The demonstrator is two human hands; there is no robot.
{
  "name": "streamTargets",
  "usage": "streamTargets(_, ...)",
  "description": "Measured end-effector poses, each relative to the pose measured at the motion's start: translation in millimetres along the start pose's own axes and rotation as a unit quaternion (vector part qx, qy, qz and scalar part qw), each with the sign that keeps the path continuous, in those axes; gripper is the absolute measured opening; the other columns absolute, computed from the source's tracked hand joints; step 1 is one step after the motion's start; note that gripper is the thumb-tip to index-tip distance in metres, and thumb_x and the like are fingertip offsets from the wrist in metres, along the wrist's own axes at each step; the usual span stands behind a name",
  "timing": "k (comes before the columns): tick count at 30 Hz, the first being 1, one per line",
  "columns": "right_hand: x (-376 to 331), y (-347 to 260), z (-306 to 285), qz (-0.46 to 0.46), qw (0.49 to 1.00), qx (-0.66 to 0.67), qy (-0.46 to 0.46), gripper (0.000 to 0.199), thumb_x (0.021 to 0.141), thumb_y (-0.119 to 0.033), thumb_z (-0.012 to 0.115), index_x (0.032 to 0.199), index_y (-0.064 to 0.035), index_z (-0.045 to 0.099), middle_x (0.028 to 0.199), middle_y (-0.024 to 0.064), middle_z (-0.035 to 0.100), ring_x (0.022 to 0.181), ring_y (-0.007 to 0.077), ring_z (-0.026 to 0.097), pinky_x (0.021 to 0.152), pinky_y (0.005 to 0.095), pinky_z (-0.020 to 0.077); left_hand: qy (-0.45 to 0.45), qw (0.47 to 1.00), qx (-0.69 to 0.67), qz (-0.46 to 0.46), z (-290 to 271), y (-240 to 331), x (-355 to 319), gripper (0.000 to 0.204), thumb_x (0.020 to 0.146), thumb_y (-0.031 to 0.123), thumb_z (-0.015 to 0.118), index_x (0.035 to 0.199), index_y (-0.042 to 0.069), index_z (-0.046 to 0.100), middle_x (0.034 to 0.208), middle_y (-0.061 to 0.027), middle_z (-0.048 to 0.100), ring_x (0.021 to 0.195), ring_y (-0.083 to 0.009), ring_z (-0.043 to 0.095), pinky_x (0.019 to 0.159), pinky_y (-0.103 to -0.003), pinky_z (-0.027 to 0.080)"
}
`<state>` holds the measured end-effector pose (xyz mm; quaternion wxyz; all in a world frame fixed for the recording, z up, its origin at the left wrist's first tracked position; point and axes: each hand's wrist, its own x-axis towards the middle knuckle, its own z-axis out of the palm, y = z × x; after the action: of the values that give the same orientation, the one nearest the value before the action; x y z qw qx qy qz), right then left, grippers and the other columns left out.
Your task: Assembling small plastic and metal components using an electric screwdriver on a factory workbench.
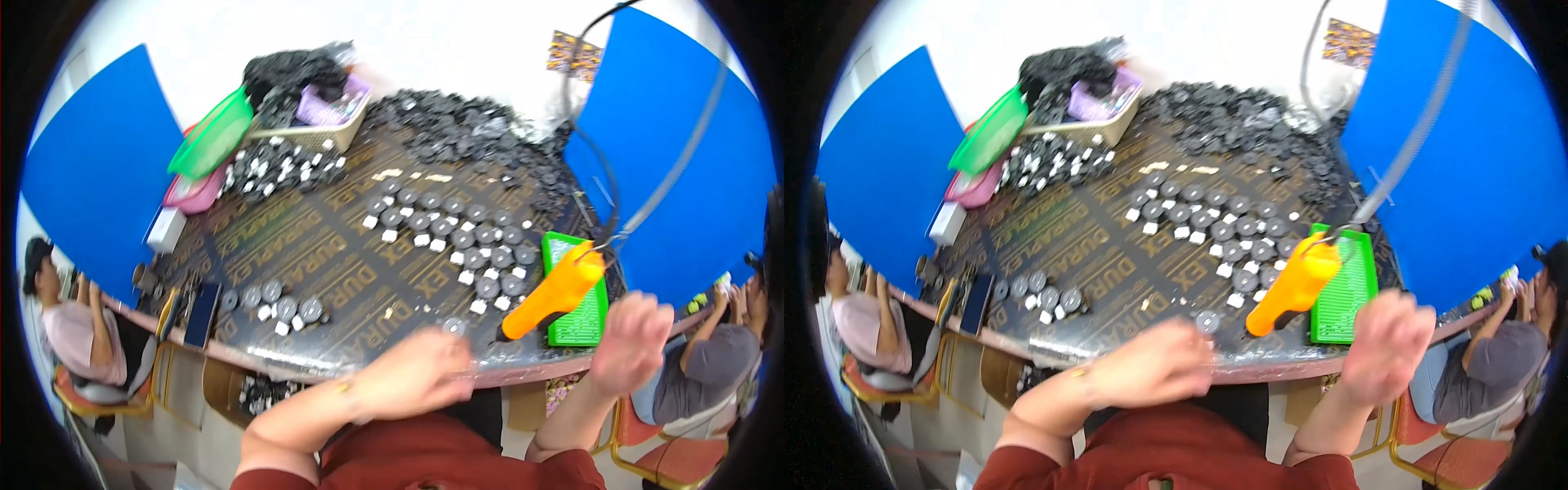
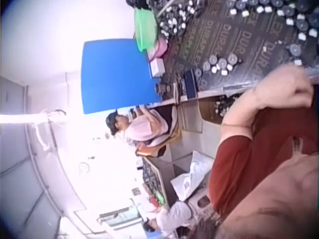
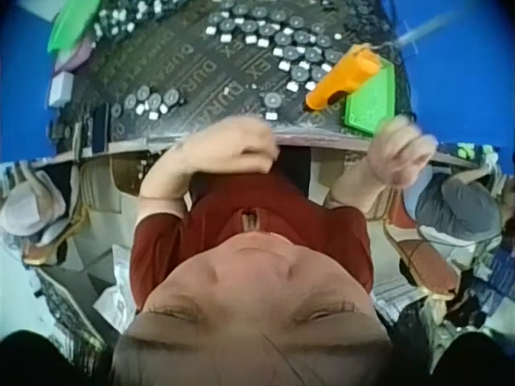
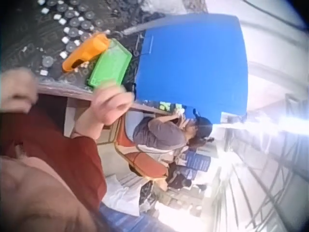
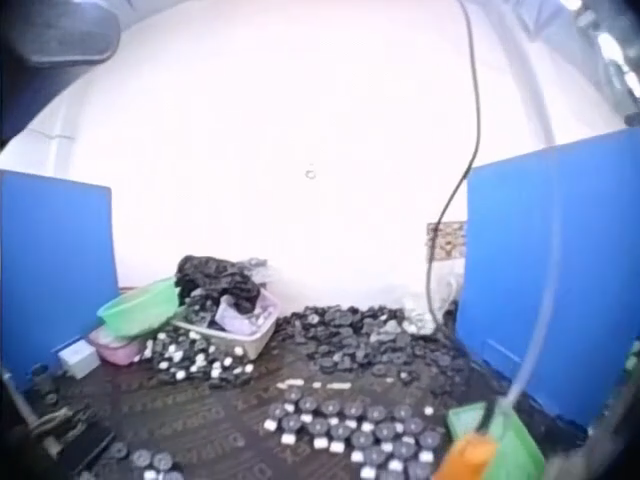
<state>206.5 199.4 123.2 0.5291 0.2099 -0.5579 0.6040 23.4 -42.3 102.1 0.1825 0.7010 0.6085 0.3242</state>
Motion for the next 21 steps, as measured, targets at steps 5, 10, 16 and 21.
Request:
streamTargets(5,-2.4,44.4,38.8,0.199,0.978,-0.062,0.007,0.088,0.084,-0.055,0.062,0.147,-0.0046,0.026,0.139,0.0235,0.045,0.122,0.0360,0.051,0.100,0.0458,0.0423,0.149,0.964,0.202,-0.090,58.1,-54.1,30.8,0.046,0.078,0.021,0.071,0.122,0.011,0.062,0.126,-0.0114,0.055,0.116,-0.0299,0.052,0.095,-0.042,0.043)
streamTargets(10,-8.1,38.8,53.3,0.285,0.956,-0.063,0.015,0.095,0.076,-0.030,0.079,0.148,-0.0004,0.024,0.105,0.0133,0.056,0.090,0.0263,0.061,0.082,0.0391,0.0515,0.177,0.948,0.242,-0.106,60.0,-72.9,6.0,0.035,0.074,0.015,0.069,0.108,0.011,0.066,0.111,-0.0055,0.062,0.106,-0.0233,0.056,0.089,-0.036,0.045)
streamTargets(16,-22.4,41.6,7.6,0.272,0.962,0.001,-0.033,0.098,0.064,-0.036,0.090,0.140,-0.0019,0.039,0.084,0.0019,0.051,0.069,0.0129,0.051,0.059,0.0255,0.0408,0.181,0.913,0.294,-0.218,0.2,-94.7,-69.4,0.042,0.075,0.013,0.072,0.116,0.014,0.063,0.116,-0.0038,0.063,0.120,-0.0229,0.053,0.106,-0.048,0.032)
streamTargets(21,-23.6,42.8,-3.5,0.292,0.944,0.130,-0.078,0.075,0.072,-0.030,0.086,0.129,-0.0018,0.046,0.083,0.0041,0.053,0.071,0.0169,0.056,0.059,0.0279,0.0464,0.163,0.856,0.318,-0.374,-49.8,-91.8,-119.9,0.080,0.072,0.007,0.074,0.144,0.014,0.039,0.131,-0.0080,0.059,0.135,-0.0307,0.041,0.114,-0.052,0.020)
